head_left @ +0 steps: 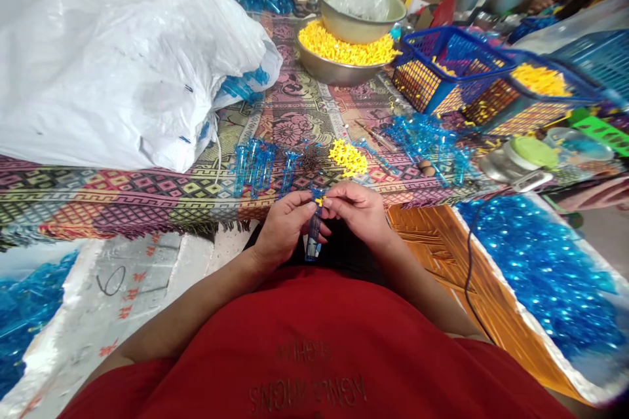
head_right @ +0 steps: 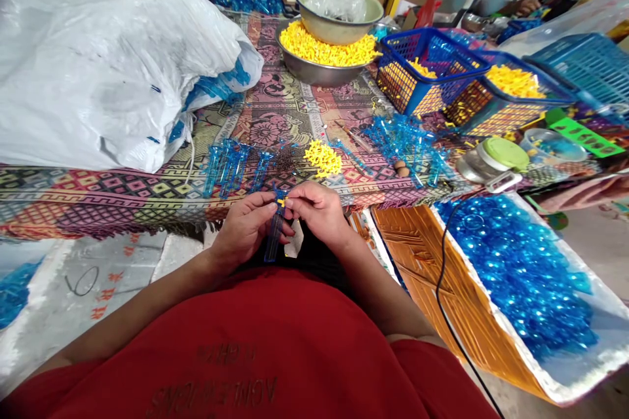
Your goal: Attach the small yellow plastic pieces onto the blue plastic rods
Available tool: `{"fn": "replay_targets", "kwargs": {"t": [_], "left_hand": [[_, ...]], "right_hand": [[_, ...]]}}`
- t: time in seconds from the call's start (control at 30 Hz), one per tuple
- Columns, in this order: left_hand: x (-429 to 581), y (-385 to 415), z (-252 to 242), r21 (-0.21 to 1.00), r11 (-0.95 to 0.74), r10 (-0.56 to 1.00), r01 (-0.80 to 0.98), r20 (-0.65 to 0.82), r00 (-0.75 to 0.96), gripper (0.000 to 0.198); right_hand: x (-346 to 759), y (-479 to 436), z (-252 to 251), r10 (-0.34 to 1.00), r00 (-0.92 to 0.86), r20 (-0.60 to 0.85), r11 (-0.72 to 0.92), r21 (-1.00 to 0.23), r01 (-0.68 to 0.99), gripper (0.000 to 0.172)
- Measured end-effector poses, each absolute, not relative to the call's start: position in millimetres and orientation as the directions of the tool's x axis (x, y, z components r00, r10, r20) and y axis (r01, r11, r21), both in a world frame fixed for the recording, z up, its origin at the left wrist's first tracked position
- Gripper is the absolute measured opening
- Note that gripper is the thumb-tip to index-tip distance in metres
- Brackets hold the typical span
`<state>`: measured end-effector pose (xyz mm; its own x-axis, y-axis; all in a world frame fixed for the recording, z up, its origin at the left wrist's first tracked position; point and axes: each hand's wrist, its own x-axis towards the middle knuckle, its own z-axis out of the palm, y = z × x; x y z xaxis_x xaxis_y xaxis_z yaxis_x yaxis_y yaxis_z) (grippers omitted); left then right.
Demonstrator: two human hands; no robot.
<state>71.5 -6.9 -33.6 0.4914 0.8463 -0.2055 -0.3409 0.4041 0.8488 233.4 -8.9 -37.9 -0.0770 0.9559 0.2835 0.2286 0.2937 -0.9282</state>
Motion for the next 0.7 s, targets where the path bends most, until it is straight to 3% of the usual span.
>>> {"fn": "replay_targets", "kwargs": {"t": [0.23, 0.57, 0.7], "left_hand": [[72.8, -6.6, -35.2, 0.877, 0.343, 0.874, -0.335, -0.168, 0.456, 0.02], [73.5, -8.7, -40.4, 0.895, 0.317, 0.885, -0.315, -0.159, 0.438, 0.023], [72.7, -10.4, -38.7, 0.957, 0.221, 0.918, -0.188, -0.139, 0.371, 0.022]], "right_hand": [[232.4, -10.4, -36.8, 0.883, -0.094, 0.461, 0.45, -0.77, 0.452, 0.01], [232.0, -11.3, -43.1, 0.851, -0.079, 0.519, 0.49, -0.73, 0.476, 0.013], [229.6, -11.7, -46.0, 0.861, -0.05, 0.506, 0.468, -0.752, 0.464, 0.014]]}}
